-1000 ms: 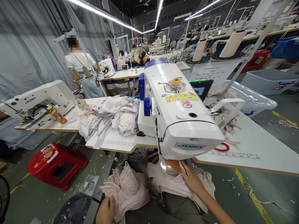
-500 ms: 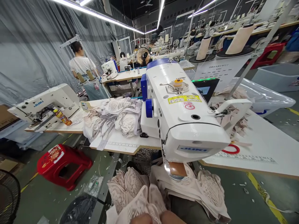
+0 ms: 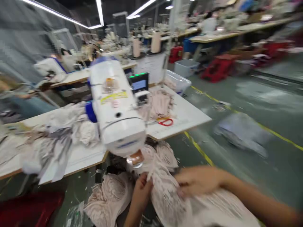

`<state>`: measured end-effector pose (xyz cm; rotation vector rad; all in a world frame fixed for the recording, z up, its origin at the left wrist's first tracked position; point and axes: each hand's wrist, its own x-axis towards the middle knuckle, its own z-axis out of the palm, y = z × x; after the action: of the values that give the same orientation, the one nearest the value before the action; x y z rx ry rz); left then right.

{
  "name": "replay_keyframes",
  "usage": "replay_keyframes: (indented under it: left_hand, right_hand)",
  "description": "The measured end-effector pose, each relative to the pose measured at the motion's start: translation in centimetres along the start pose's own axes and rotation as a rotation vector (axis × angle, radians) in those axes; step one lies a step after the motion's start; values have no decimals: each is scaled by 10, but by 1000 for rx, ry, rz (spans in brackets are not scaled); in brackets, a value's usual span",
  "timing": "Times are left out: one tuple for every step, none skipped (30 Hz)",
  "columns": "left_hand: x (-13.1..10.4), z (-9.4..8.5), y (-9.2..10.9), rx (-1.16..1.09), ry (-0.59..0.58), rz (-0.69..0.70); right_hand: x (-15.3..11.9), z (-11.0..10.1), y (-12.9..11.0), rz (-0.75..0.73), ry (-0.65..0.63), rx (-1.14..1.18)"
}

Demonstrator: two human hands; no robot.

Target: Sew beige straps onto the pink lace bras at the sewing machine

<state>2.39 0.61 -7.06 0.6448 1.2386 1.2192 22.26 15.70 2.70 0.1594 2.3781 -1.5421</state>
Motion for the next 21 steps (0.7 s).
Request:
replay_keyframes:
  left_hand:
    - [4, 1, 3, 69, 0, 1]
    - [6, 1, 5, 143, 5, 9]
    - [8, 2, 6, 216, 12, 23]
    - [8, 2, 7, 282, 14, 41]
    - [7, 4, 6, 342, 15, 62]
    - [4, 5, 5, 399, 18, 83]
    - [2, 8, 4, 457, 25, 105]
    - [0, 10, 2, 515, 34, 128]
    - [-2, 13, 0, 570, 43, 150]
    - [-4, 16, -1, 616, 53, 169]
    - [-4, 18, -1, 650, 63, 185]
    - [-5, 21, -1, 672, 71, 195]
    - [-5, 23, 0, 681, 75, 203]
    - [-5, 25, 1, 683, 80, 208]
    - [-6, 27, 3, 682, 83, 216]
    - [-6, 29, 5, 678, 84, 229]
    - [-6, 30, 8, 669, 86, 245]
    - [-6, 32, 10, 660, 92, 258]
    - [-5, 33, 12, 654, 103, 261]
    - [-5, 34, 14, 656, 113, 257]
    - [-4, 35, 16, 665, 120, 247]
  right_hand:
    - [1, -10, 10, 44, 54, -74]
    - [3, -21, 23, 131, 216, -162]
    - [6, -34, 36, 253, 470, -261]
    - [10, -48, 49, 388, 688, -316]
    - [14, -64, 60, 473, 833, -337]
    - [19, -83, 69, 523, 937, -346]
    - [25, -103, 77, 565, 1019, -352]
    - [31, -125, 82, 596, 1083, -358]
    - [37, -147, 87, 624, 1138, -366]
    - [43, -168, 90, 651, 1182, -373]
    - [48, -187, 93, 683, 1210, -373]
    - [53, -204, 97, 721, 1219, -366]
    - [58, -218, 101, 763, 1212, -352]
    - [62, -228, 105, 806, 1191, -333]
    - [65, -236, 110, 844, 1165, -311]
    - [67, -242, 115, 873, 1138, -288]
    - [68, -245, 119, 890, 1120, -267]
    - [67, -248, 122, 894, 1109, -245]
    - [65, -251, 124, 886, 1106, -222]
    - [62, -253, 125, 865, 1111, -198]
    - [57, -254, 124, 835, 1125, -172]
